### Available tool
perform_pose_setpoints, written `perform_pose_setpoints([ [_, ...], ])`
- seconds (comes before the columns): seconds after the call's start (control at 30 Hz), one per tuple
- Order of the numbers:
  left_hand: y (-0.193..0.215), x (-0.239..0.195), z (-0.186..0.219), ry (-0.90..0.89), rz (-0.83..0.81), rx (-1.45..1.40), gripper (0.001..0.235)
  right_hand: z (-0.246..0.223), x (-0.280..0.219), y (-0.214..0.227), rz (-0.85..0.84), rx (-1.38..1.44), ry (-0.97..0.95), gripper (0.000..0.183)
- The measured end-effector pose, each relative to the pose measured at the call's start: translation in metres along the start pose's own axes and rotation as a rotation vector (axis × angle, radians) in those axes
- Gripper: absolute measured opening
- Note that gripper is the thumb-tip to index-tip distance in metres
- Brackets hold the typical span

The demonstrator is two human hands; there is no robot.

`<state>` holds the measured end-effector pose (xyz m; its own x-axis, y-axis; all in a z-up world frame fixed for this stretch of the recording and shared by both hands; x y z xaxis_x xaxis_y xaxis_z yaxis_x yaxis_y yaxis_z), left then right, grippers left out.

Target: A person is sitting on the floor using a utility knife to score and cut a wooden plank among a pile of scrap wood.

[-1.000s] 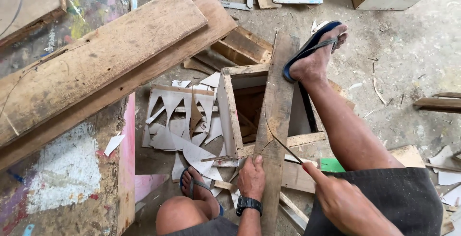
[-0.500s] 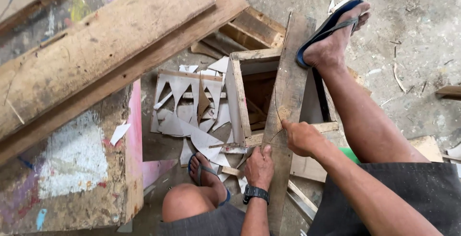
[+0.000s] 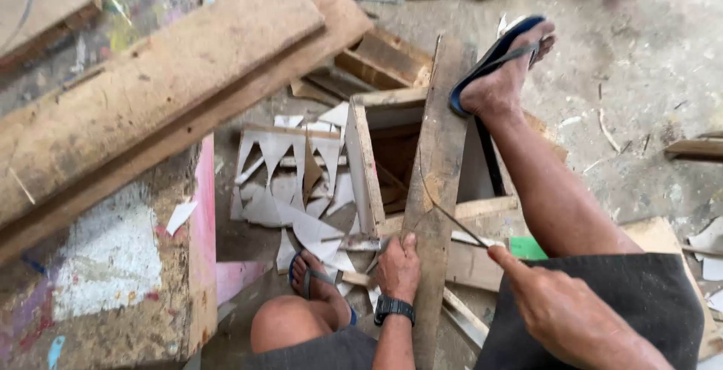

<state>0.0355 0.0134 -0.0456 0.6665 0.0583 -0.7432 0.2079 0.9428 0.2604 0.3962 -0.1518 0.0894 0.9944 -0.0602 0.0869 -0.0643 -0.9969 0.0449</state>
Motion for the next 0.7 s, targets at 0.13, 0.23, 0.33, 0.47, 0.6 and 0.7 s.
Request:
perform_pose_setpoints([
  [0.13,-0.004,0.006,-0.002,-0.015,-0.003,0.021,0.053,-0.041,-0.019,-0.018,0.089,0.176,-0.118,0.123],
  [0.23,0.002,-0.003,0.000,-0.017,0.036,0.037,0.046,-0.019,-0.014,-0.009,0.096,0.176,-0.113,0.119],
  [0.33,0.002,-0.004,-0.001,0.053,-0.010,0.030,0.050,-0.010,-0.006,-0.006,0.005,-0.022,-0.042,0.115],
  [0.47,0.004,-0.004,0.004,0.057,-0.014,-0.003,0.051,-0.019,-0.006,-0.008,0.019,-0.001,-0.063,0.118],
  [0.6,0.004,-0.008,0.006,0.043,-0.017,0.009,0.050,-0.030,-0.010,-0.003,0.055,0.032,-0.090,0.122],
  [0.7,0.002,-0.009,0.006,0.049,-0.014,-0.008,0.047,-0.023,-0.017,-0.009,0.066,0.061,-0.131,0.124],
])
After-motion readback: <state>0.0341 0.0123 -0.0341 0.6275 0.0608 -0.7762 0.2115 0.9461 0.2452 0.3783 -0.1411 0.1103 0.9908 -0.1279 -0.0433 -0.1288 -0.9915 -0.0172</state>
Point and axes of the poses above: each hand's wrist, its own x-axis towards the middle knuckle, its own y-axis out of the back of the hand, z = x × y, the point moved 5 cm from there along x, towards the middle knuckle, and after that the axes turned 15 degrees about -z, right-handed, at the moved point
